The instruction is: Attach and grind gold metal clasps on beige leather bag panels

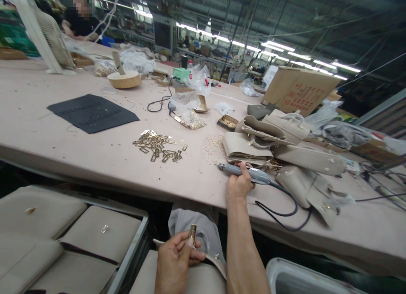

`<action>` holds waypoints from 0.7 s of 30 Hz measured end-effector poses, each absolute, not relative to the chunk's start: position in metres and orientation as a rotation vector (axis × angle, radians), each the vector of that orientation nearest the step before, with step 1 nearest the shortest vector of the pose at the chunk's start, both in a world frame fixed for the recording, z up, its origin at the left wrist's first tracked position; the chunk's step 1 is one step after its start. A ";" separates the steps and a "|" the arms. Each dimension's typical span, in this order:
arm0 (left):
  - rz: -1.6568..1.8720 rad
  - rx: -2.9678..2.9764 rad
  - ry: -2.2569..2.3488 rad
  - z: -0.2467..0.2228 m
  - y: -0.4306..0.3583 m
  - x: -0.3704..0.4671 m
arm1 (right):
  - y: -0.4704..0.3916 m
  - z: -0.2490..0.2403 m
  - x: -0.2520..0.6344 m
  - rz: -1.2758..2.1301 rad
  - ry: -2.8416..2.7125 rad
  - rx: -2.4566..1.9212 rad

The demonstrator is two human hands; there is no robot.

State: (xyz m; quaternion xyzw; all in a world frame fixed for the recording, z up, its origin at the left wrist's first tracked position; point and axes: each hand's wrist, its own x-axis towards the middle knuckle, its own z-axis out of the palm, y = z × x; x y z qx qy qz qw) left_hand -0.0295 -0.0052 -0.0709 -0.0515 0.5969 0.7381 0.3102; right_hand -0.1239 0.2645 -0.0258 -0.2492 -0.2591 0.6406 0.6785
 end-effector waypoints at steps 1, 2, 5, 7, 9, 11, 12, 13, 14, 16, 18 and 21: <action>1.946 -0.134 1.584 -0.073 -0.005 -0.030 | 0.265 -0.026 -0.124 1.442 -0.580 -0.561; 1.945 -0.134 1.591 -0.076 -0.005 -0.031 | 0.266 -0.027 -0.124 1.445 -0.579 -0.563; 1.941 -0.135 1.592 -0.083 -0.006 -0.032 | 0.268 -0.028 -0.125 1.449 -0.581 -0.574; 1.937 -0.138 1.572 -0.087 -0.005 -0.033 | 0.268 -0.028 -0.125 1.444 -0.581 -0.580; 1.947 -0.152 1.568 -0.089 -0.005 -0.034 | 0.269 -0.028 -0.126 1.438 -0.579 -0.584; 1.952 -0.155 1.573 -0.089 -0.004 -0.035 | 0.269 -0.028 -0.126 1.433 -0.580 -0.589; 1.949 -0.152 1.573 -0.088 -0.003 -0.035 | 0.269 -0.028 -0.126 1.433 -0.581 -0.590; 1.950 -0.153 1.575 -0.088 -0.003 -0.035 | 0.270 -0.028 -0.127 1.433 -0.582 -0.592; 1.952 -0.155 1.575 -0.087 -0.002 -0.035 | 0.270 -0.028 -0.127 1.435 -0.582 -0.592; 1.963 -0.164 1.573 -0.086 -0.001 -0.034 | 0.271 -0.029 -0.127 1.444 -0.578 -0.592; 1.975 -0.172 1.571 -0.085 0.000 -0.034 | 0.271 -0.029 -0.127 1.454 -0.571 -0.593; 1.974 -0.171 1.576 -0.084 0.000 -0.033 | 0.272 -0.029 -0.125 1.475 -0.561 -0.597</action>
